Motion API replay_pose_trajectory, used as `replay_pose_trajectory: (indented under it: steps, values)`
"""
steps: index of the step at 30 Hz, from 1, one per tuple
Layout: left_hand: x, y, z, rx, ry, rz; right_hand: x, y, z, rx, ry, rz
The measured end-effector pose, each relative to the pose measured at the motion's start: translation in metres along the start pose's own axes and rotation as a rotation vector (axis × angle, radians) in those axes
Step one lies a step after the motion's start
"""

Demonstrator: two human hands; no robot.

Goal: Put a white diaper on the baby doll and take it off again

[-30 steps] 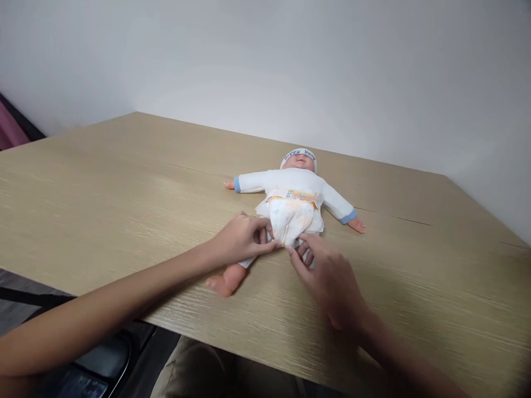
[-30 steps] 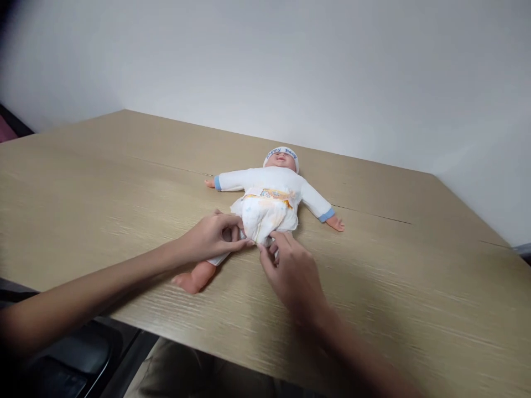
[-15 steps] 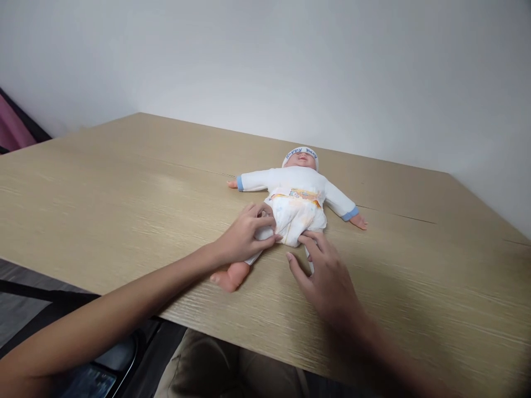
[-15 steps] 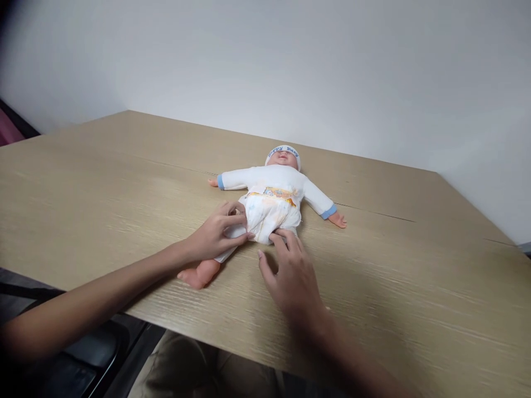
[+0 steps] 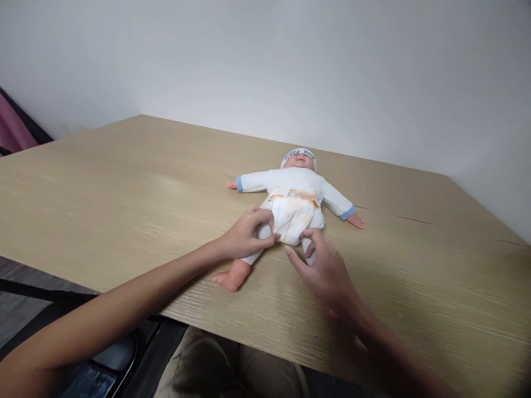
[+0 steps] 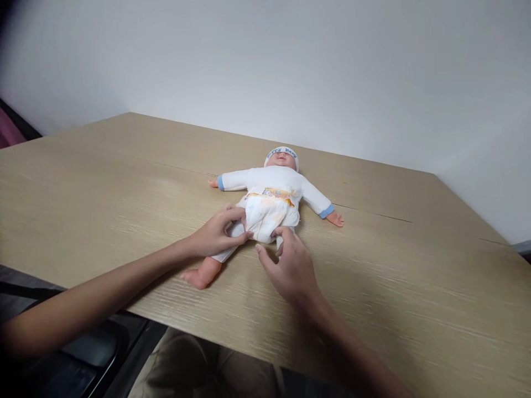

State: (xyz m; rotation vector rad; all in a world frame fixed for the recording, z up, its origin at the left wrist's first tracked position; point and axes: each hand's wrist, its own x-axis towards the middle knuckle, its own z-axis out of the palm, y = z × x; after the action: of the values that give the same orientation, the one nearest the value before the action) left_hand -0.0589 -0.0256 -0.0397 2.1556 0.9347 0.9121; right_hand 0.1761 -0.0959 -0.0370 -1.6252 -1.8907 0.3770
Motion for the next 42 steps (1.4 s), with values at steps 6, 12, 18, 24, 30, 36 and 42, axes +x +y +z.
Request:
replay_pose_trajectory:
  steps: [6,12,18,24,30,36,42]
  values:
    - [-0.001,-0.008,0.006,-0.393,0.134,-0.177,0.002,0.002,-0.006,0.226,0.100,0.103]
    - [-0.006,-0.014,0.015,-0.596,0.196,-0.277,0.005,0.008,-0.021,0.221,0.071,0.174]
    - [-0.011,-0.009,0.015,-0.475,0.201,-0.330,0.005,0.007,-0.020,0.107,0.046,0.070]
    - [-0.007,0.001,0.009,-0.392,0.042,-0.317,0.007,0.006,-0.013,0.073,0.016,0.026]
    - [-0.007,0.001,0.002,-0.789,-0.030,-0.473,0.005,0.006,-0.016,0.183,-0.003,0.179]
    - [-0.008,-0.005,-0.001,-0.825,-0.038,-0.468,0.006,0.004,-0.022,0.300,-0.142,0.248]
    - [-0.007,-0.003,0.002,-0.738,0.012,-0.426,0.005,0.004,-0.017,0.317,-0.077,0.230]
